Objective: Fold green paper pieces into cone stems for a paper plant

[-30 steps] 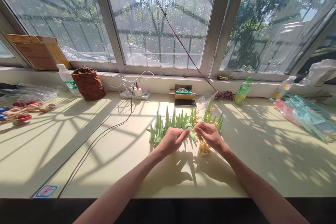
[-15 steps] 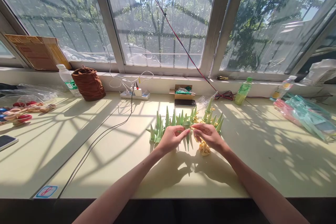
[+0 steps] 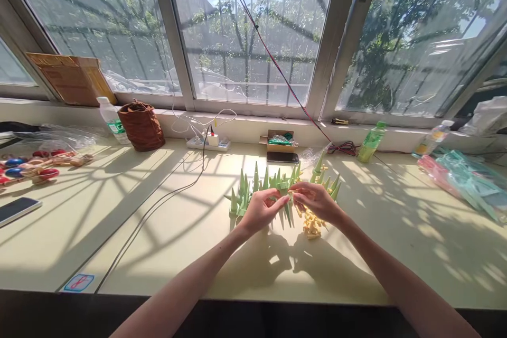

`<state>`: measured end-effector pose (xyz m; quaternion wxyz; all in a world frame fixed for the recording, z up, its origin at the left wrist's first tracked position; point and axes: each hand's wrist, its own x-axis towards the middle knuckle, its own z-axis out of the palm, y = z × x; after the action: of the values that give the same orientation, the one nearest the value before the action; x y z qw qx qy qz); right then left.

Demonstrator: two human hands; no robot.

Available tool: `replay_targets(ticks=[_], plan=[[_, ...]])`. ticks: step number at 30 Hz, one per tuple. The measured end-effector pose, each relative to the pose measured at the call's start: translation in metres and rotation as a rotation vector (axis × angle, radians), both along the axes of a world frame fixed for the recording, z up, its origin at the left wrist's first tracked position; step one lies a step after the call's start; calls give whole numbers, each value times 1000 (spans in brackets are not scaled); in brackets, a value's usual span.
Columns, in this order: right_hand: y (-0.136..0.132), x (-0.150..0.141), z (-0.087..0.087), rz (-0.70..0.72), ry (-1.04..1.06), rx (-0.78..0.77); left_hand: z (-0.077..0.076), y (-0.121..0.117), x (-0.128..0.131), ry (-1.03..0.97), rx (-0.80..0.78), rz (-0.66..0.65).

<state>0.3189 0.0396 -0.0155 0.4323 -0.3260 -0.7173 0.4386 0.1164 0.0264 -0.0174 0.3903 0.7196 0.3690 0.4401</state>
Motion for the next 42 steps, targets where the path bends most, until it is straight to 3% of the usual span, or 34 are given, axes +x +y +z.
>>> replay_targets(ticks=[5,15,26,42], plan=[[5,-1,4,-30,-99,145,-1,0,-1,-42,-10,16],[-7,6,-23,-192,-291,462,2,0,-2,-6,-154,-84],[-11,-3,-20,-218,-236,482,3,2,-5,73,-146,-38],[-17,-11,-13,-262,-254,295,-11,5,-6,242,270,63]])
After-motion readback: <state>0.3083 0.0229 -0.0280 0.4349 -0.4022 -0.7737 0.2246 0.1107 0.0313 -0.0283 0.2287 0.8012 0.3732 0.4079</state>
